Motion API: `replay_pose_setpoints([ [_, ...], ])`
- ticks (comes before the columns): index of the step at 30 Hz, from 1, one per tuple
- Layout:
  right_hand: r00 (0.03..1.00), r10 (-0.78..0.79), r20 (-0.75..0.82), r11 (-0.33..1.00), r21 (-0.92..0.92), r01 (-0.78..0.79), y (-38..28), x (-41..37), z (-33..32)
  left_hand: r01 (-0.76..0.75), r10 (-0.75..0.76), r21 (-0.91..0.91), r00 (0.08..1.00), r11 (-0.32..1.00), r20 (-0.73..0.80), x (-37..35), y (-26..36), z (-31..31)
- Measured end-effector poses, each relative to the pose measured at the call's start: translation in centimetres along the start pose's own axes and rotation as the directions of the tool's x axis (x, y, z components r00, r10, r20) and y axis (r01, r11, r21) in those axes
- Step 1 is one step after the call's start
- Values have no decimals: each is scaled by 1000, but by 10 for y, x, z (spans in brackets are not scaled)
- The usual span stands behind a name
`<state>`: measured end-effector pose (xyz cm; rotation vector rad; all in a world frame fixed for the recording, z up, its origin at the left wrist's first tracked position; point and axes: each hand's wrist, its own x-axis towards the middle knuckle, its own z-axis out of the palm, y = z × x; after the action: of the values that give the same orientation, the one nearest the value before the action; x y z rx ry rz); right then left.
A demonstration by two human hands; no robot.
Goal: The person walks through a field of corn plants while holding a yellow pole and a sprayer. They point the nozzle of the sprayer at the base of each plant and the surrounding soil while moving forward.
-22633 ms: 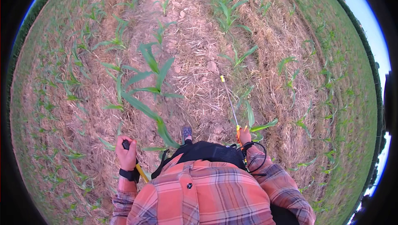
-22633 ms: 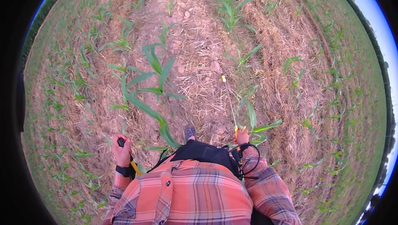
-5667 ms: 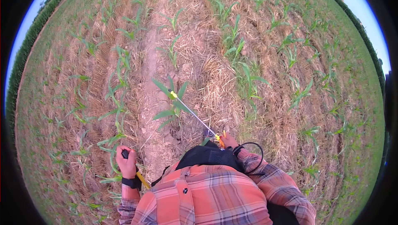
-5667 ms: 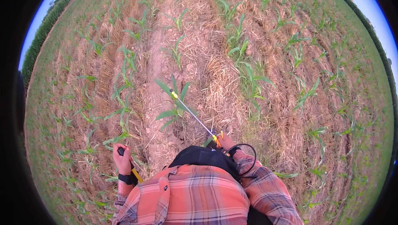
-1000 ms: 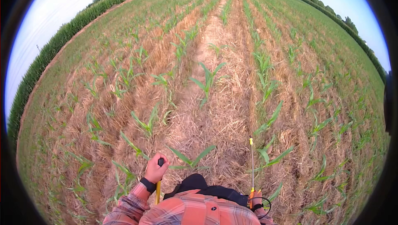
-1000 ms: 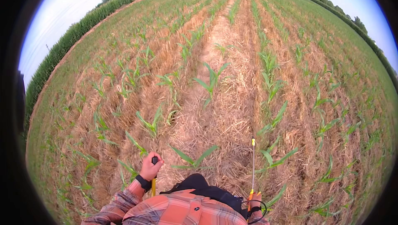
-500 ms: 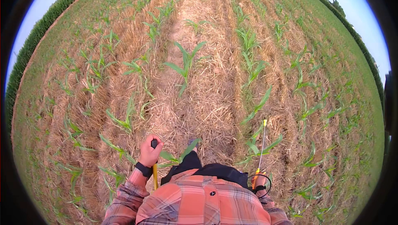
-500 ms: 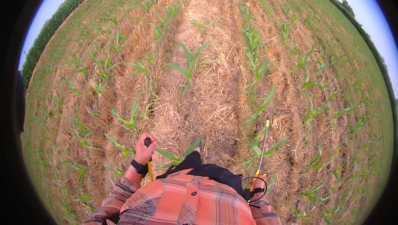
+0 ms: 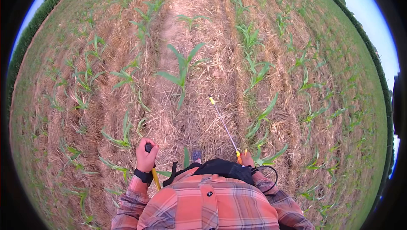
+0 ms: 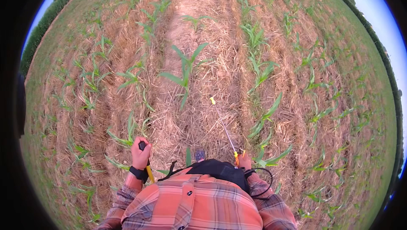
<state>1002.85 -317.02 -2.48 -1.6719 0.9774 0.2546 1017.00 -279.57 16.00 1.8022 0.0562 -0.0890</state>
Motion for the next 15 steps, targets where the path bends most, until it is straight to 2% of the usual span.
replay_pose_setpoints([
  [1, 996, -16, 82, 999, -42, 20, -6, 3, 5, 0, 0, 2, 1000, 1000, 9, 4, 0, 0],
  [2, 997, -15, 75, 999, -38, 17, -9, 7, 9, 8, -8, 0, 1000, 1000, 7, 8, 2, 1],
  [4, 940, -99, 327, 990, 129, 59, -18, 20, 14, 26, -28, -69, 999, 997, -18, 17, 5, 6],
  [5, 942, -99, 322, 990, 132, 59, -22, 27, 16, 24, -25, -69, 1000, 997, -12, 22, 5, 8],
  [7, 882, -132, 453, 988, 135, 79, -38, 36, 20, 56, -58, -82, 998, 995, -26, 29, 6, 8],
  [11, 870, -151, 469, 982, 176, 75, -53, 71, 27, 42, -49, -74, 995, 996, -86, 47, 13, 15],
  [12, 899, -181, 398, 983, 85, 161, -59, 83, 25, 19, -28, -75, 993, 997, -118, 52, 14, 18],
  [13, 895, -191, 403, 982, 90, 169, -65, 96, 22, 11, -20, -71, 992, 997, -125, 59, 17, 22],
  [15, 925, -245, 291, 943, -153, 297, -79, 123, 11, -22, 15, -44, 988, 999, -156, 73, 29, 35],
])
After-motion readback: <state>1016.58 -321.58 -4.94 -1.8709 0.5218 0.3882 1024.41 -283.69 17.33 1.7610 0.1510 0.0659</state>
